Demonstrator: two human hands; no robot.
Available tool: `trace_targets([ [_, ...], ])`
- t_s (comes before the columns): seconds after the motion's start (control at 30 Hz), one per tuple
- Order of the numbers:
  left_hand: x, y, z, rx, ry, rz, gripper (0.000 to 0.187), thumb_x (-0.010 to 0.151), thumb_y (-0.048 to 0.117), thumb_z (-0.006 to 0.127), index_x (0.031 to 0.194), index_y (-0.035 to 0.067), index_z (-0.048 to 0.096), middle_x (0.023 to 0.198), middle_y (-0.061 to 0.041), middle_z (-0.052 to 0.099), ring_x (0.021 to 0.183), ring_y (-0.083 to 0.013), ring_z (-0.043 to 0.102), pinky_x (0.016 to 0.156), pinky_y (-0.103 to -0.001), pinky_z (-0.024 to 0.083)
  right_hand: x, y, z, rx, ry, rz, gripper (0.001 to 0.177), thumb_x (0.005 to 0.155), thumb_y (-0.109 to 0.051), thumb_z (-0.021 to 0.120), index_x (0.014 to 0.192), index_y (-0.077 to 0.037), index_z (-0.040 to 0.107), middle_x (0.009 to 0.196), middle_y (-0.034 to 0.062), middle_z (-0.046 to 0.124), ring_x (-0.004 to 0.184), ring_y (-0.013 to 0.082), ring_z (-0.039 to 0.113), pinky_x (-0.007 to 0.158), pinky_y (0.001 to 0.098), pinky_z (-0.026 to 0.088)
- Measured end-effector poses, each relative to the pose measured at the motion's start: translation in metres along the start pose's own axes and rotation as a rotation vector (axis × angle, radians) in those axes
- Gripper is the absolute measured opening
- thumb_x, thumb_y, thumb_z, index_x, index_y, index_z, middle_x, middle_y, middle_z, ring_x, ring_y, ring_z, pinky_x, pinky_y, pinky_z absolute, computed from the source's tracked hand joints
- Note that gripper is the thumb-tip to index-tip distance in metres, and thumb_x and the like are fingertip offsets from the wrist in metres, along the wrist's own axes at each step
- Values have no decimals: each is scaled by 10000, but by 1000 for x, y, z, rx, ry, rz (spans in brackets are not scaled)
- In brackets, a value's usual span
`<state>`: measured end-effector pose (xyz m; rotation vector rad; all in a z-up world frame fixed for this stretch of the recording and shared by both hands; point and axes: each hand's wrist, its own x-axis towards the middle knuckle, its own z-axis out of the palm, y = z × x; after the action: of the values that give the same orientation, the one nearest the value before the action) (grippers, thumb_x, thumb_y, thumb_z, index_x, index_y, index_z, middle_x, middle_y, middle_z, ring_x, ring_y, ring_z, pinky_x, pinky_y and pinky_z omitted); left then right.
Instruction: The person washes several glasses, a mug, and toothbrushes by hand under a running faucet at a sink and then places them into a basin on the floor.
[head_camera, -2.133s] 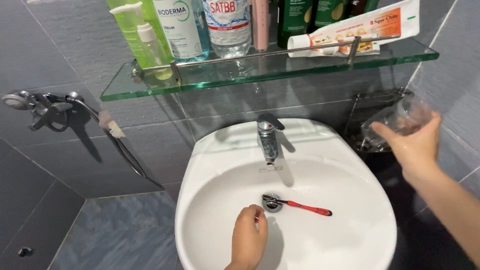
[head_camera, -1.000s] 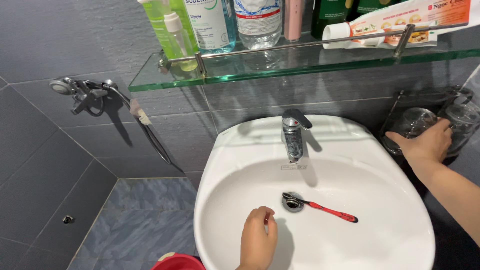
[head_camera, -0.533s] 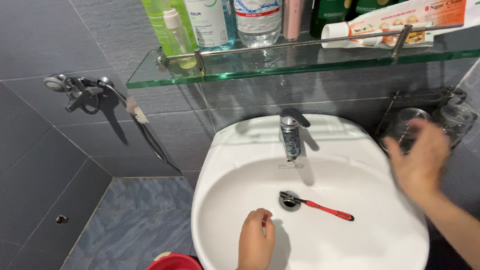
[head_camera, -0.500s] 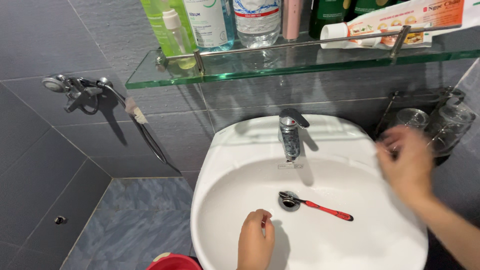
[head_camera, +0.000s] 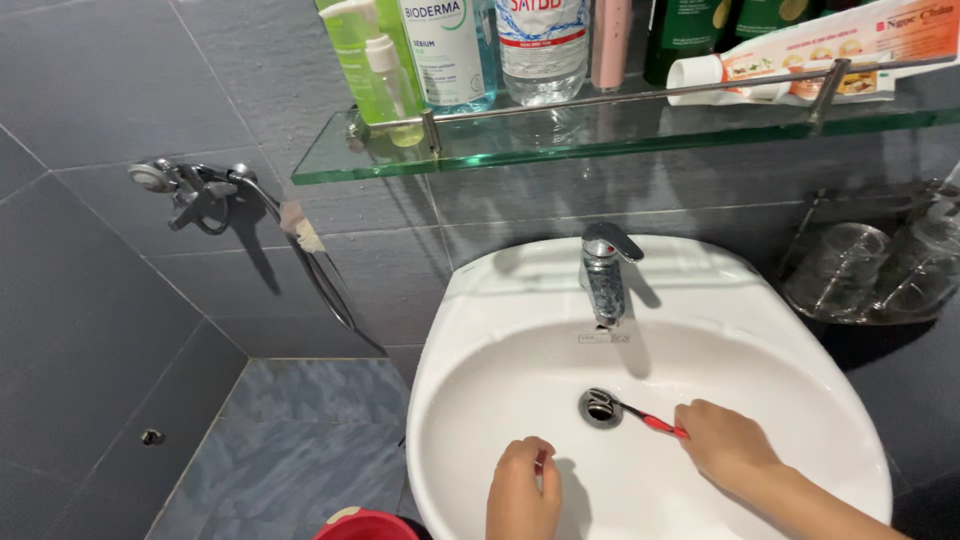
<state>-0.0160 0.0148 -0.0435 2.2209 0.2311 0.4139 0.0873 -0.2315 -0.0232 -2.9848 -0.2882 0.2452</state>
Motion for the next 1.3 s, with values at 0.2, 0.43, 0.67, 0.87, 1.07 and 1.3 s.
trace_targets([
  [0.2,-1,1,0,-32,12,-32,114,899,88,615,962,49,702,938,-95,707,851,-215,712,784,-362,566,-69,36,-59,319,269,231,235,895,-275,704,1093,-165,769,1034,68,779,893,275,771,866,406,606],
  [0.43,-9,12,1,-37,-27,-5,121,902,93,607,972,50,696,951,-87,707,872,-207,717,807,-354,568,2,68,-112,171,550,131,331,925,-343,696,1205,-185,774,1087,83,766,938,287,744,849,428,589],
  [0.67,-15,21,-19,-51,6,-77,150,919,116,598,1022,56,689,1001,-77,694,932,-217,685,851,-370,542,69,53,-122,-30,484,-8,252,971,-288,654,1153,-188,798,1108,38,750,980,268,731,864,436,595],
  [0.87,-19,20,-27,-39,-17,-93,162,936,123,585,1056,60,673,1035,-78,675,961,-211,673,873,-365,534,85,39,-123,-2,501,-68,246,944,-295,689,1126,-156,780,1026,55,777,931,283,745,821,431,599],
  [1.07,-26,22,-28,-83,-19,-20,182,922,113,600,1071,36,672,1072,-124,669,982,-265,669,876,-382,534,91,32,-122,142,490,-25,254,907,-286,738,1123,-172,807,1017,84,785,943,315,743,849,451,591],
  [1.3,-25,37,-29,-58,-308,73,305,921,182,652,1166,6,694,1171,-218,670,1084,-370,658,974,-425,515,40,44,-58,354,821,-157,322,980,-263,664,1267,-123,696,1314,182,634,1148,323,661,1049,434,530],
])
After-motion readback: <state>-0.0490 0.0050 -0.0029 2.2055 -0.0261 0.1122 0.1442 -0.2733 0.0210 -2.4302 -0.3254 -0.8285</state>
